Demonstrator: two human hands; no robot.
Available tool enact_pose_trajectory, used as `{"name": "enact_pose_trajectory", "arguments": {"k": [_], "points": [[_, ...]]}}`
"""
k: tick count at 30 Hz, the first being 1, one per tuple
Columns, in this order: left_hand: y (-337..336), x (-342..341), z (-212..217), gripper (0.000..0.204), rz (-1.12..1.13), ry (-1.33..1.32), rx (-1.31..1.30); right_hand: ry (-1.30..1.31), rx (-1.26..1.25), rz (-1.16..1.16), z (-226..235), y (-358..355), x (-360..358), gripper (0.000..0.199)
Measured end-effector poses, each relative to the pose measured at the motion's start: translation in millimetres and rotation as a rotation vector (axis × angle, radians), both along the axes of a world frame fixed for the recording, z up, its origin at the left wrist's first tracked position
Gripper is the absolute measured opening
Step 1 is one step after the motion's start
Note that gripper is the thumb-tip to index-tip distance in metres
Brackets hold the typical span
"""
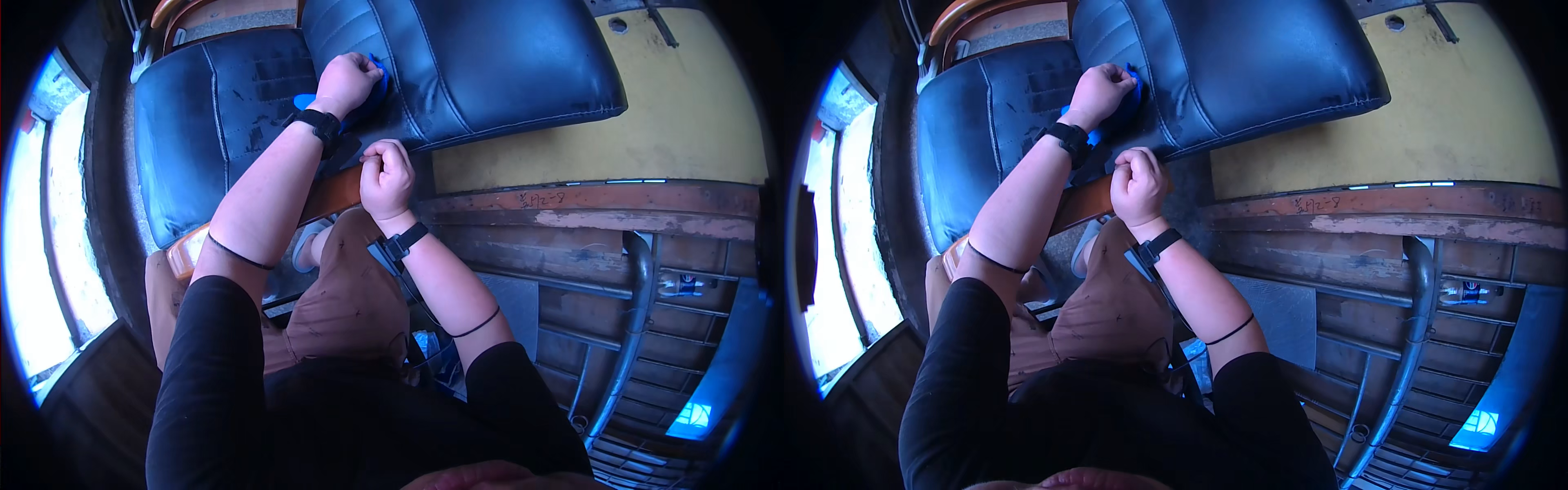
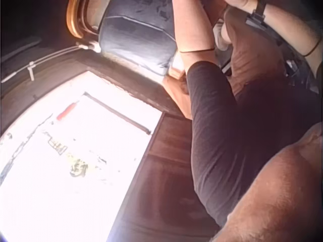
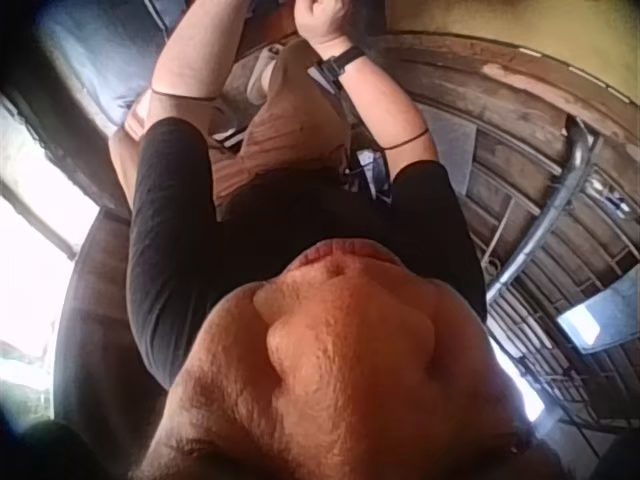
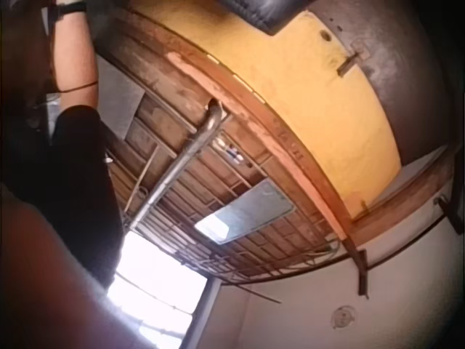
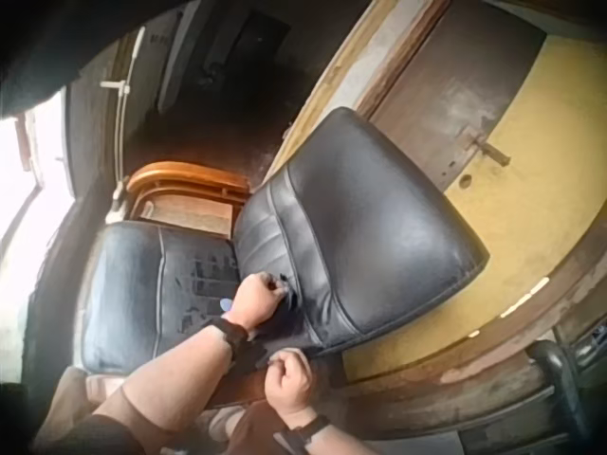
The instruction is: Wiping down a leather armchair with a blue cloth to clean its surfaces and crevices.
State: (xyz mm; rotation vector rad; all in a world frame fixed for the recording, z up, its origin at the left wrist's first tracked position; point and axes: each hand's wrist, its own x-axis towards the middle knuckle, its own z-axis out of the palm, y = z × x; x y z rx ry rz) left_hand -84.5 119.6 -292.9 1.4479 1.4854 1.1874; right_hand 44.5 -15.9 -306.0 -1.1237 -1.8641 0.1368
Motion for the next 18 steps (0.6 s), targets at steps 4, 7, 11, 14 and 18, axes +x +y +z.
{"name": "enact_pose_trajectory", "arguments": {"k": [4, 7, 11, 14, 18], "points": [[5, -3, -5, 0.024, -0.019, -0.093, -0.030, 0.035, -0.036, -0.019, -1, -2, -2, 0.009], [3, -3, -5, 0.024, -0.076, -0.120, -0.066, 0.043, -0.033, -0.018, -2, -1, -2, 0.009], [-9, 7, -4, 0.023, -0.330, -0.102, -0.164, 0.025, -0.025, -0.032, -1, -4, -1, 0.009], [-12, 4, 7, 0.026, -0.325, 0.116, -0.203, 0.013, 0.003, -0.019, 1, -3, -1, 0.012], [-8, -1, 2, 0.037, -0.329, 0.314, -0.206, 0.020, 0.010, -0.030, 2, -3, -4, 0.012]]}}
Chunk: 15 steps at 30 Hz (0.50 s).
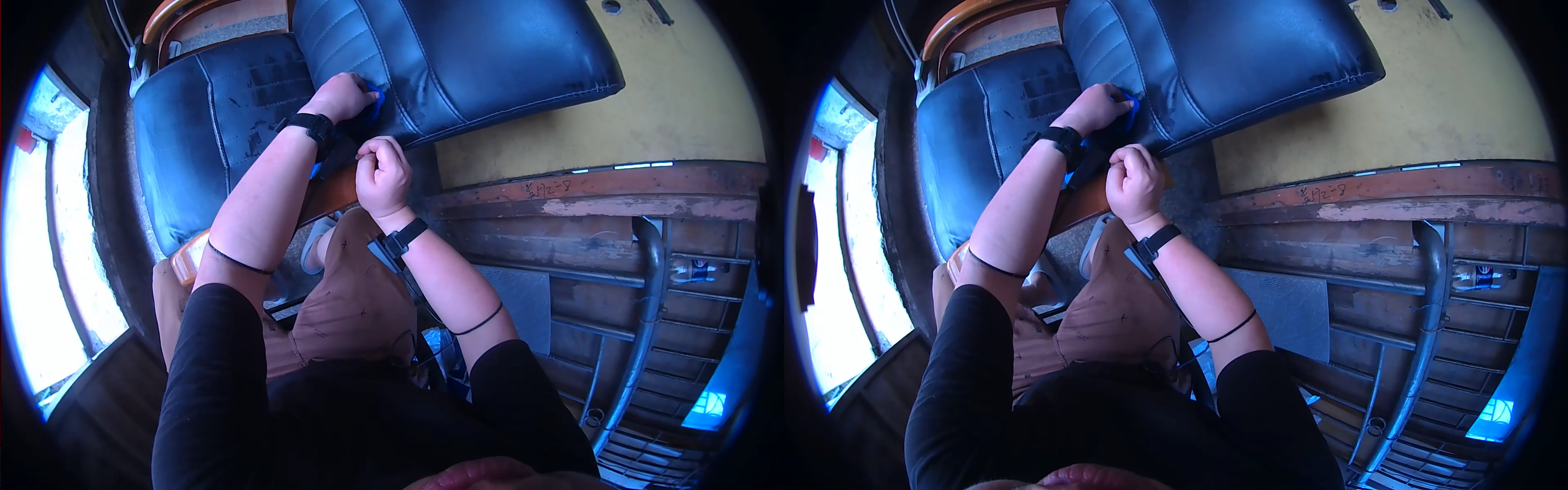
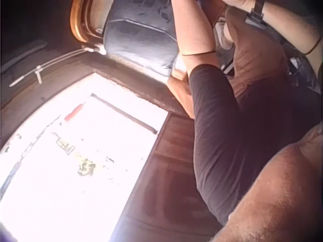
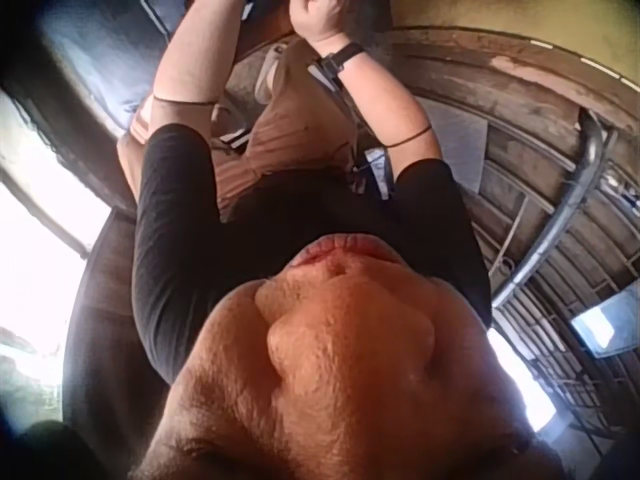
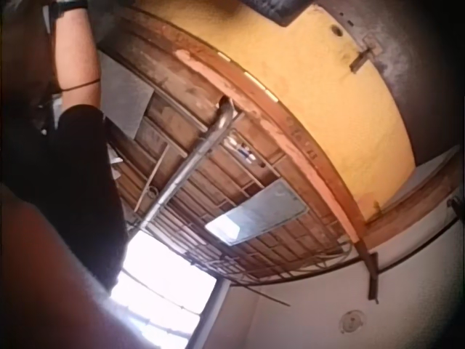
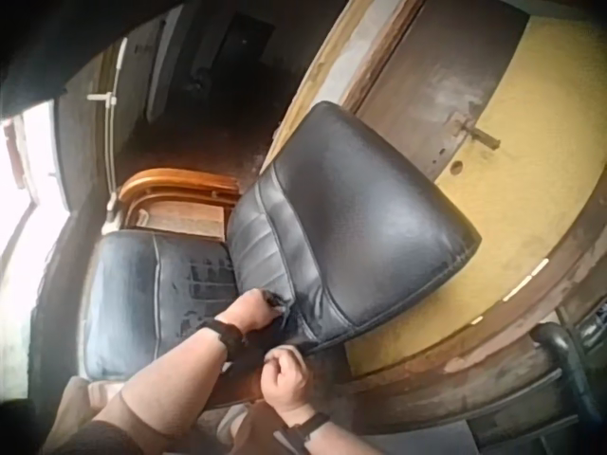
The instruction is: Wiping down a leather armchair with a blue cloth to clean its surfaces and crevices.
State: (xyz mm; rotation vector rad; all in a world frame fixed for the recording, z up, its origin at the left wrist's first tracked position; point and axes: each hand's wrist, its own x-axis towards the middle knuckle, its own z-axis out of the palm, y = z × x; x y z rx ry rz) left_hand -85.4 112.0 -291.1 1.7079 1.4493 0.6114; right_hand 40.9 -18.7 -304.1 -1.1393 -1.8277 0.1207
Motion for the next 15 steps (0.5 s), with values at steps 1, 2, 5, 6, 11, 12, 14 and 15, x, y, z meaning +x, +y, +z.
{"name": "enact_pose_trajectory", "arguments": {"k": [1, 2, 5, 6, 11, 12, 14, 15], "points": [[1, -1, 0, 0.037, -0.002, 0.005, 0.002, -0.004, 0.000, -0.001, 0, 0, 0, 0.012], [1, -1, 1, 0.040, 0.003, 0.039, -0.016, -0.007, 0.001, -0.001, 1, 1, 0, 0.012], [1, -1, 2, 0.045, 0.028, 0.093, -0.018, -0.003, 0.002, -0.011, 3, -1, -1, 0.012], [1, -1, 2, 0.046, 0.049, 0.105, -0.003, 0.005, 0.005, -0.011, 4, -1, 0, 0.012], [-1, -3, 5, 0.046, -0.006, 0.094, -0.005, -0.007, -0.001, -0.015, 2, -1, 0, 0.012], [-2, -5, 1, 0.046, -0.007, 0.083, 0.000, -0.012, -0.008, -0.010, 1, -1, -1, 0.012], [-2, -5, -1, 0.046, -0.002, 0.065, 0.018, -0.020, 0.007, 0.000, 0, 0, 0, 0.011], [-1, -4, 0, 0.046, -0.010, 0.063, 0.009, -0.019, 0.002, 0.005, 0, 1, 1, 0.011]]}}
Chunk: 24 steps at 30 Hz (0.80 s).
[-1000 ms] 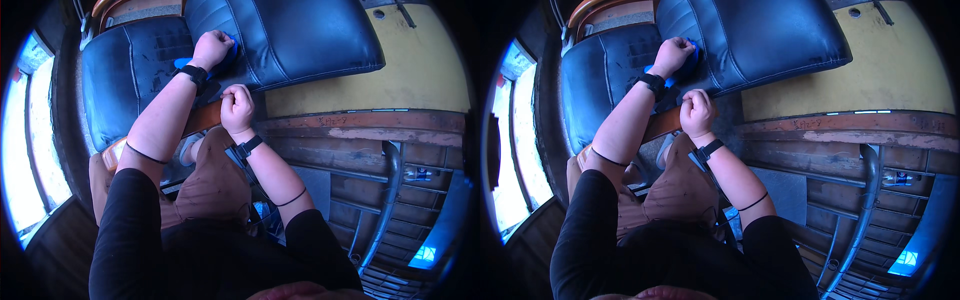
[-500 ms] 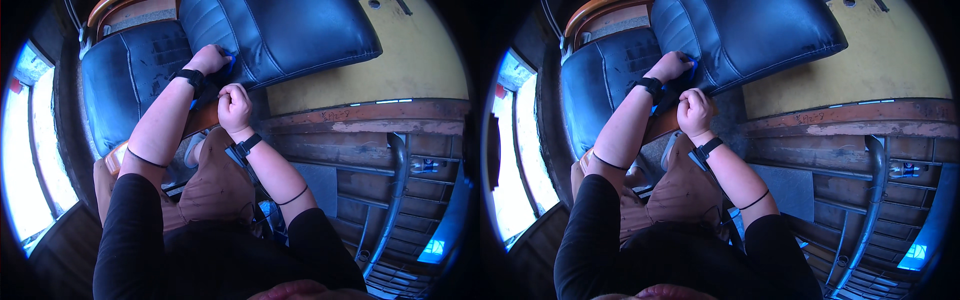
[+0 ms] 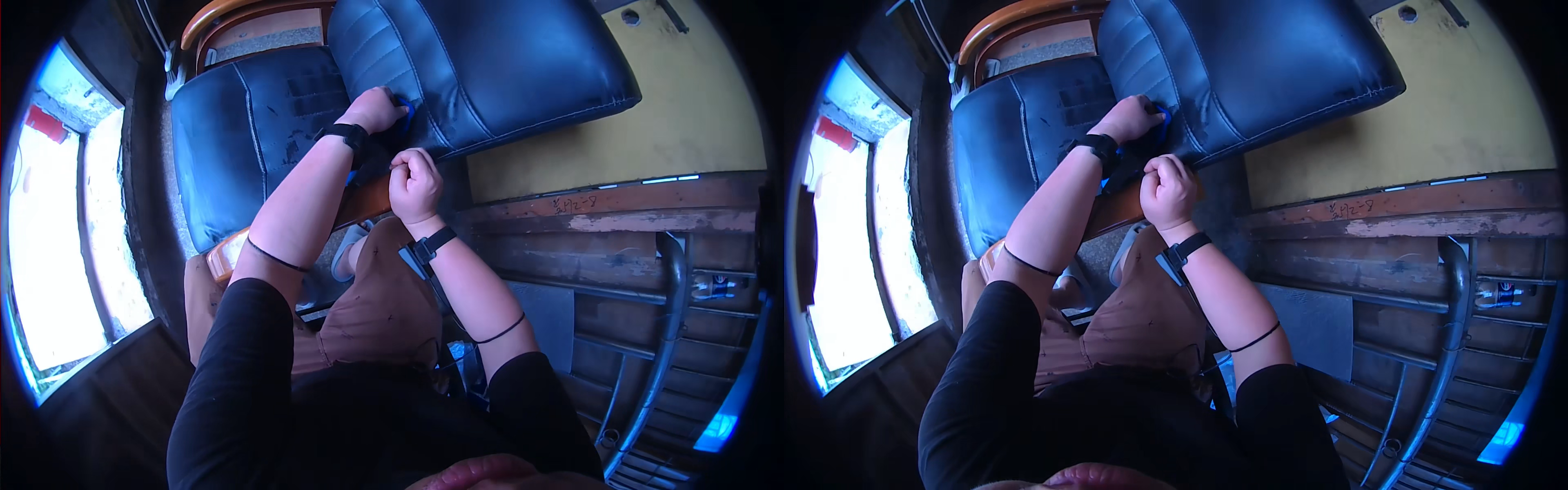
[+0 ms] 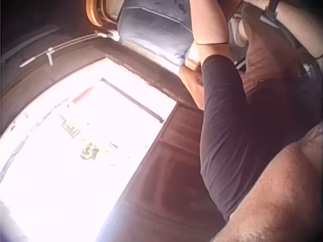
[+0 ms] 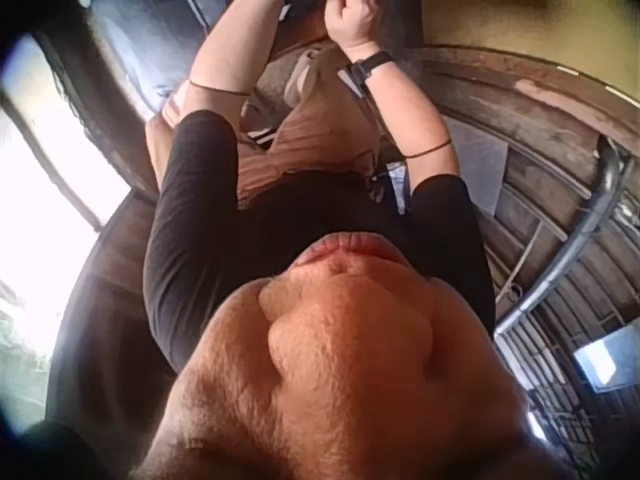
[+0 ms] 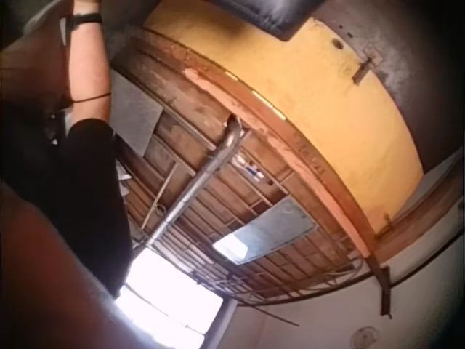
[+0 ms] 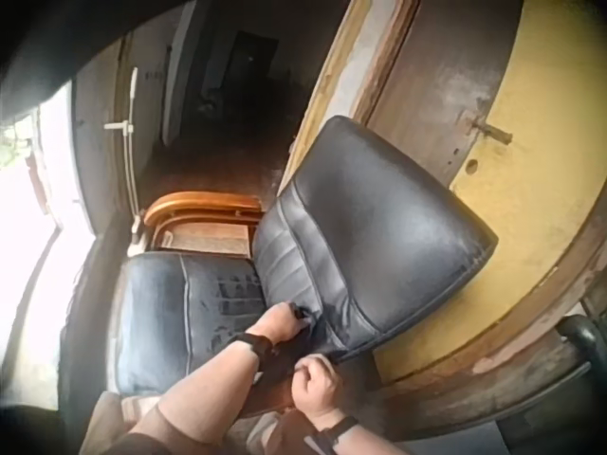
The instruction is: Wiping down a leather armchair with a blue cloth to clean its surfaces and crevices.
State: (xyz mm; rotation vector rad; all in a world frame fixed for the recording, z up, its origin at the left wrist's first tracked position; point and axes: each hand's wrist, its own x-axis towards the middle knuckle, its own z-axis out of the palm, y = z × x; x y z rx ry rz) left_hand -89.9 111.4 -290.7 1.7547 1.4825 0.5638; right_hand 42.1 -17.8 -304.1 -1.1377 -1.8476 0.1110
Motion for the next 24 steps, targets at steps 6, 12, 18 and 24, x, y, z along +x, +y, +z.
{"name": "enact_pose_trajectory", "arguments": {"k": [6, 12, 18, 24], "points": [[-2, -1, 1, 0.046, 0.018, -0.071, -0.030, -0.011, -0.013, -0.018, -2, 1, 2, 0.008], [-5, 6, -8, 0.040, 0.074, -0.111, -0.005, -0.025, 0.000, -0.012, -4, -2, 2, 0.009], [-8, 8, -5, 0.037, 0.117, -0.152, -0.044, -0.005, -0.024, -0.032, -3, -8, 0, 0.009], [-3, 7, -6, 0.033, 0.085, -0.155, 0.004, -0.029, -0.005, -0.034, -3, -5, 4, 0.008]]}}
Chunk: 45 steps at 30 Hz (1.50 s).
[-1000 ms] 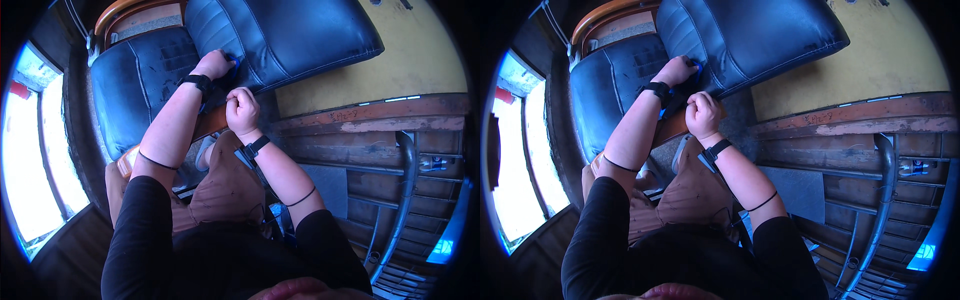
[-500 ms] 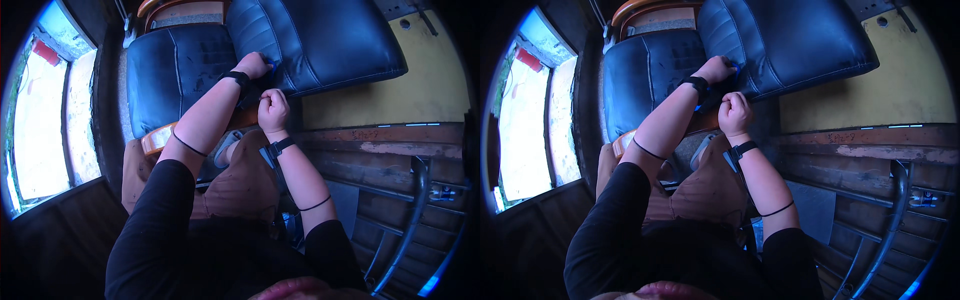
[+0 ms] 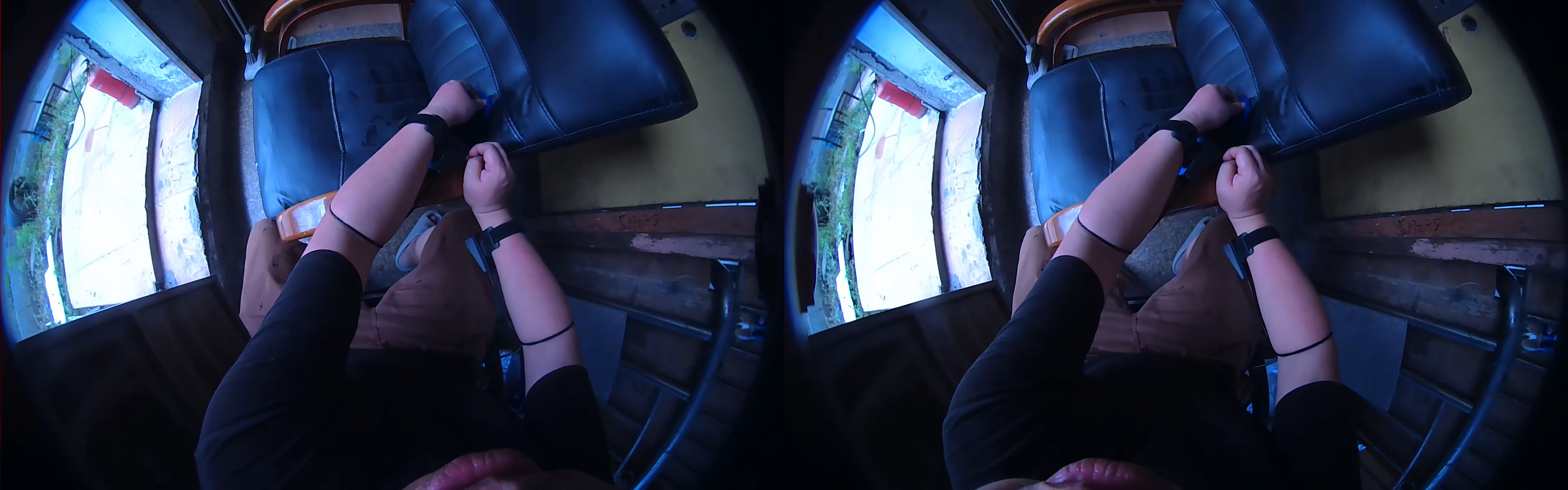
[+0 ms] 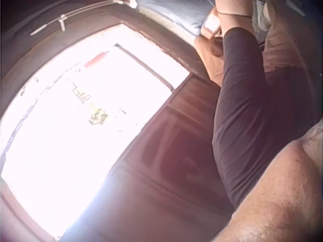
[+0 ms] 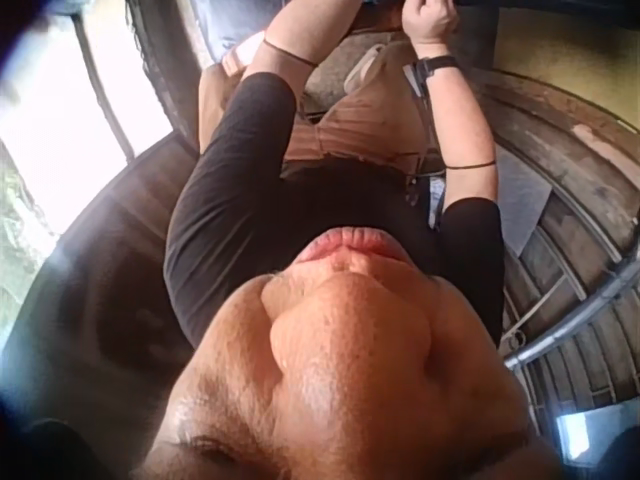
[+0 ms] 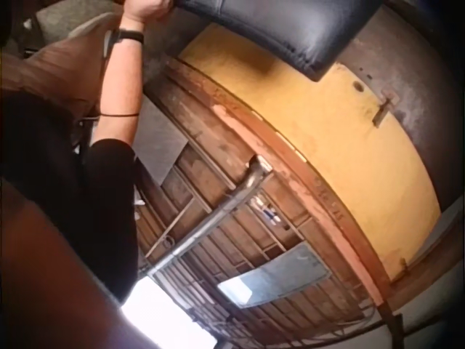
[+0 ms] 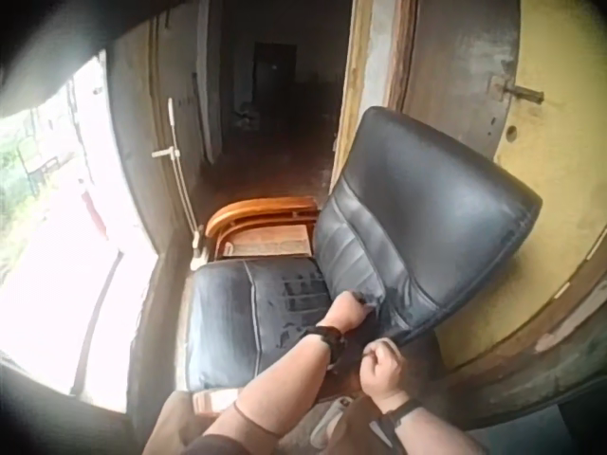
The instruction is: Wiping down a leather armchair with a blue cloth to clean its surfaces and crevices.
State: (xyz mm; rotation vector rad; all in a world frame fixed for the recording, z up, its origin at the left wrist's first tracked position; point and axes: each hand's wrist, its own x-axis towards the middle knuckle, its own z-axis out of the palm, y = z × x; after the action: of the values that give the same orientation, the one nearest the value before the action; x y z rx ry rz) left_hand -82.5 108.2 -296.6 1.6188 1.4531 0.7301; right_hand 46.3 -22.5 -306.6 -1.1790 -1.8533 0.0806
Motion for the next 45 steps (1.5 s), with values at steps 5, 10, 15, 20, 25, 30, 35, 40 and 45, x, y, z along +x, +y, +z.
{"name": "enact_pose_trajectory", "arguments": {"k": [5, 10, 15, 20, 25, 30, 35, 40, 45], "points": [[-5, 0, 17, 0.028, 0.218, -0.410, 0.060, 0.041, -0.021, -0.053, -2, -2, -1, 0.009], [-24, -68, 68, 0.030, 0.275, -0.470, 0.146, 0.075, 0.001, -0.028, 3, 3, -2, 0.009], [-69, -142, 104, 0.032, 0.400, -0.559, 0.134, 0.086, 0.056, -0.010, 2, 6, 5, 0.007], [-127, -148, 70, 0.030, 0.325, 0.174, 0.299, 0.044, -0.006, -0.028, -1, 7, 5, 0.009], [-172, -113, 27, 0.027, 0.227, 0.392, 0.292, -0.128, -0.043, -0.016, 3, 2, 9, 0.009], [-189, -104, 24, 0.027, 0.315, 0.533, 0.297, -0.187, -0.055, 0.004, 3, -3, -3, 0.010], [-196, -95, 21, 0.031, 0.211, 0.633, 0.272, -0.284, -0.090, -0.064, -1, -16, 7, 0.014], [-201, -95, 21, 0.033, 0.182, 0.675, 0.260, -0.232, -0.120, -0.059, -3, -29, 9, 0.010], [-193, -101, 16, 0.038, 0.156, 0.719, 0.204, -0.089, 0.031, 0.047, -14, -39, 13, 0.007]]}}
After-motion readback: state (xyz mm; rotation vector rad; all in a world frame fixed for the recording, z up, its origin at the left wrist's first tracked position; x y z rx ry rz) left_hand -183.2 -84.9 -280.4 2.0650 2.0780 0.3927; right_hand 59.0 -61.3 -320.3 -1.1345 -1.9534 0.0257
